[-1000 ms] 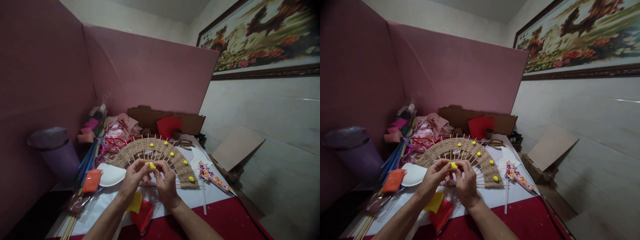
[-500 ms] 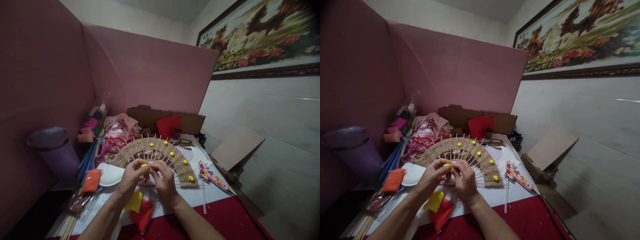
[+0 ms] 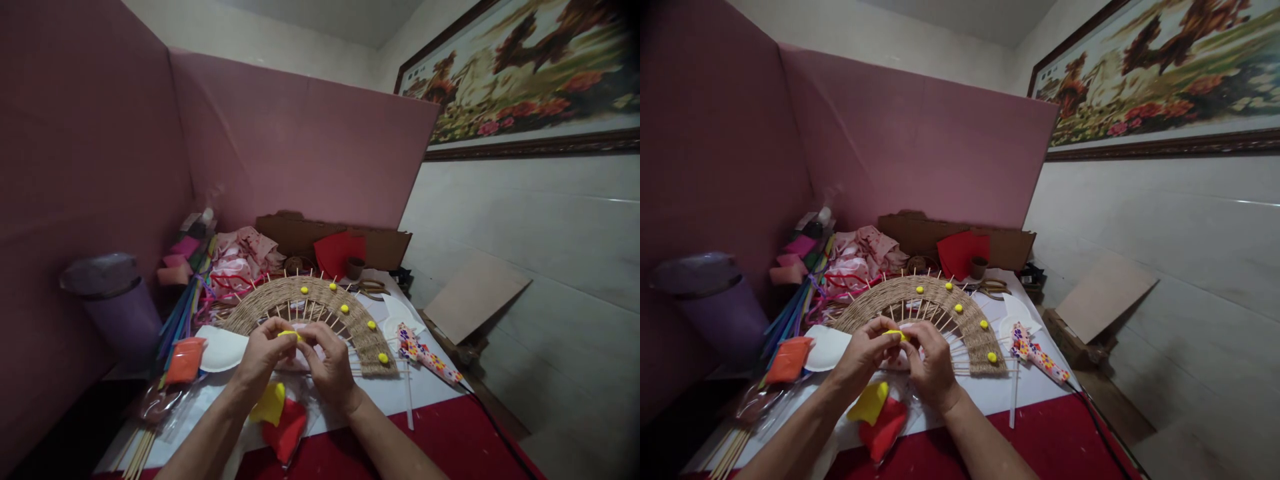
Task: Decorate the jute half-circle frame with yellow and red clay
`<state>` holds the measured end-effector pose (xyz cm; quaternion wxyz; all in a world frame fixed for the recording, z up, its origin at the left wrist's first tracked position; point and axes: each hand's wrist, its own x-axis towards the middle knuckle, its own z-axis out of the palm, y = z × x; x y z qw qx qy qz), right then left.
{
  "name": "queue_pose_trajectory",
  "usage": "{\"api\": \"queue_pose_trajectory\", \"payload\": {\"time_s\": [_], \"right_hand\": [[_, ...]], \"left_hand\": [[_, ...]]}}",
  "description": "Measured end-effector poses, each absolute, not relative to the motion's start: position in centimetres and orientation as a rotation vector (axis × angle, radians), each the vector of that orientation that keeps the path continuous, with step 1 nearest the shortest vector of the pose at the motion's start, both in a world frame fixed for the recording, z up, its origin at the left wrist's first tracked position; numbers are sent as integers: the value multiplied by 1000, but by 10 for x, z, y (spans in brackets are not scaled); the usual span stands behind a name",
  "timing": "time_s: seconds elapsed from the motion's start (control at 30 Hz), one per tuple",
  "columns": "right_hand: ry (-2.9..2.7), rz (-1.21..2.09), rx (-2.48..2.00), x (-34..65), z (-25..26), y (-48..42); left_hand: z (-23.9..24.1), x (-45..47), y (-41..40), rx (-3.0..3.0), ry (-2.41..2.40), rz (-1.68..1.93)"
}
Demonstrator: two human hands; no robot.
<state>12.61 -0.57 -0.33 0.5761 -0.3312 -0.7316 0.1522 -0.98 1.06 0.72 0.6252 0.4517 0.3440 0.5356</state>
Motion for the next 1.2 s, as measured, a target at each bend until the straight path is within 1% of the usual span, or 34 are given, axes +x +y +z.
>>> {"api": "queue_pose_trajectory", "payload": {"time_s": [0.27,0.5,1.0,1.07,1.1,1.13,1.2], "right_hand": [[-1696,370,-789,127,-7,-2],[-1691,354,-786,127,-7,-2],[-1789,409,-809,128,-9,-2],[-1744,478,-819,127,-7,-3],[-1686,566,-831,127,-7,-3],[-1602,704,-835,126,-7,-3],[-1368,1088,-786,125,-6,-2]], "left_hand": [[7,-9,10,1020,806,1241],[9,-10,9,1044,860,1155],[3,-11,12,1086,1007,1204],[5,-10,11,1074,980,1208],[7,-10,11,1057,956,1214],[8,-9,10,1028,934,1227],[10,-10,10,941,912,1283]]}}
